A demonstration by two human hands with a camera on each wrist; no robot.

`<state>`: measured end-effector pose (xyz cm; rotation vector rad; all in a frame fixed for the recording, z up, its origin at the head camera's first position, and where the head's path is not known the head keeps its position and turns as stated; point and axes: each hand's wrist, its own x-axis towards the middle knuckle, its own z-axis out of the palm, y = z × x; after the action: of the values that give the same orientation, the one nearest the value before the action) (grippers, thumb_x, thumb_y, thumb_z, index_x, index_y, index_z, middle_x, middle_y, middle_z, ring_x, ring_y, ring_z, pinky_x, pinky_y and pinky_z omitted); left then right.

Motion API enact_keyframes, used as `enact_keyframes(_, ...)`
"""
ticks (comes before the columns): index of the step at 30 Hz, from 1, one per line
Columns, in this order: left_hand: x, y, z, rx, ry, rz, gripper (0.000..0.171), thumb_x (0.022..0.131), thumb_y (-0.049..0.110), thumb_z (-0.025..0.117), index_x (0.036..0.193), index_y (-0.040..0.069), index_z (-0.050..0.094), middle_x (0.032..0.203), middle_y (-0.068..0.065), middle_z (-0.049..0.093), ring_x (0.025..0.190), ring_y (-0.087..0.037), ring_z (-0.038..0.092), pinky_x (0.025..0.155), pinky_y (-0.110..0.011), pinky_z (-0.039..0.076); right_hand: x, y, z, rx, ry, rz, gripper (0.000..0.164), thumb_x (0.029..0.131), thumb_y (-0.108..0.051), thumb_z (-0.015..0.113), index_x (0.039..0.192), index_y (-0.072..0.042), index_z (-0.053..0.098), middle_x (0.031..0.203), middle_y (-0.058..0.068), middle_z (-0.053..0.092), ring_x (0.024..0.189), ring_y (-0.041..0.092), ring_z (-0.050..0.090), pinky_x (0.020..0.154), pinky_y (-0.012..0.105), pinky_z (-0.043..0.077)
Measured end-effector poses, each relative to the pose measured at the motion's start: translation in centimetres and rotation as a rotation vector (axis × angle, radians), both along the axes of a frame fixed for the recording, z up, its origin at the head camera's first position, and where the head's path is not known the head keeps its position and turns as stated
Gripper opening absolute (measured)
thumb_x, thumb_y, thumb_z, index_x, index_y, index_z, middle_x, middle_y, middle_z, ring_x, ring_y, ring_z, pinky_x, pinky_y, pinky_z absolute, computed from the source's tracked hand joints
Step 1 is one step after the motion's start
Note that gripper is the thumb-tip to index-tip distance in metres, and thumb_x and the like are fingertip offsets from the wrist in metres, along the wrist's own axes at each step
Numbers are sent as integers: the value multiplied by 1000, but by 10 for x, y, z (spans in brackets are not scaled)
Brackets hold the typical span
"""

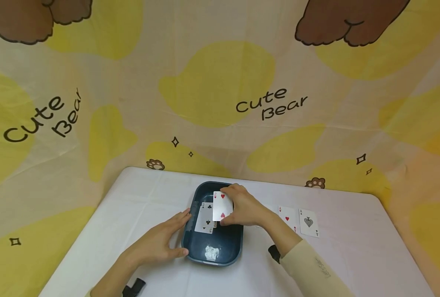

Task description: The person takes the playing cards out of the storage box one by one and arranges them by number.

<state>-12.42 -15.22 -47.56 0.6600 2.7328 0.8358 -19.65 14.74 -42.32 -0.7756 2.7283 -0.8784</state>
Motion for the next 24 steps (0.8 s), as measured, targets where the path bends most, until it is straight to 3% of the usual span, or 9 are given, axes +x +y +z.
enact_keyframes(6, 0, -1, -2, 2, 6, -1, 95, 84, 50, 82, 163, 16, 41, 171, 7, 29, 155, -30, 32, 116, -64, 38, 7, 16, 5, -8, 9, -28, 88, 72, -27, 96, 147, -4, 56, 146, 14, 52, 128, 33, 50, 101, 51, 54)
enact_keyframes(15, 0, -1, -1, -2, 7, -4, 96, 84, 51, 82, 163, 16, 40, 171, 7, 29, 155, -30, 32, 116, -63, 38, 13, 45, 13, 35, 57, -60, 88, 70, -28, 97, 145, -6, 58, 144, 12, 52, 123, 31, 51, 91, 43, 56)
enact_keyframes(24, 0, -1, 0, 2, 2, -4, 95, 84, 50, 82, 163, 15, 40, 171, 7, 29, 156, -31, 32, 117, -63, 37, 27, 81, 6, 15, 107, -68, 84, 70, -23, 97, 142, 0, 59, 140, 13, 55, 125, 32, 50, 96, 48, 54)
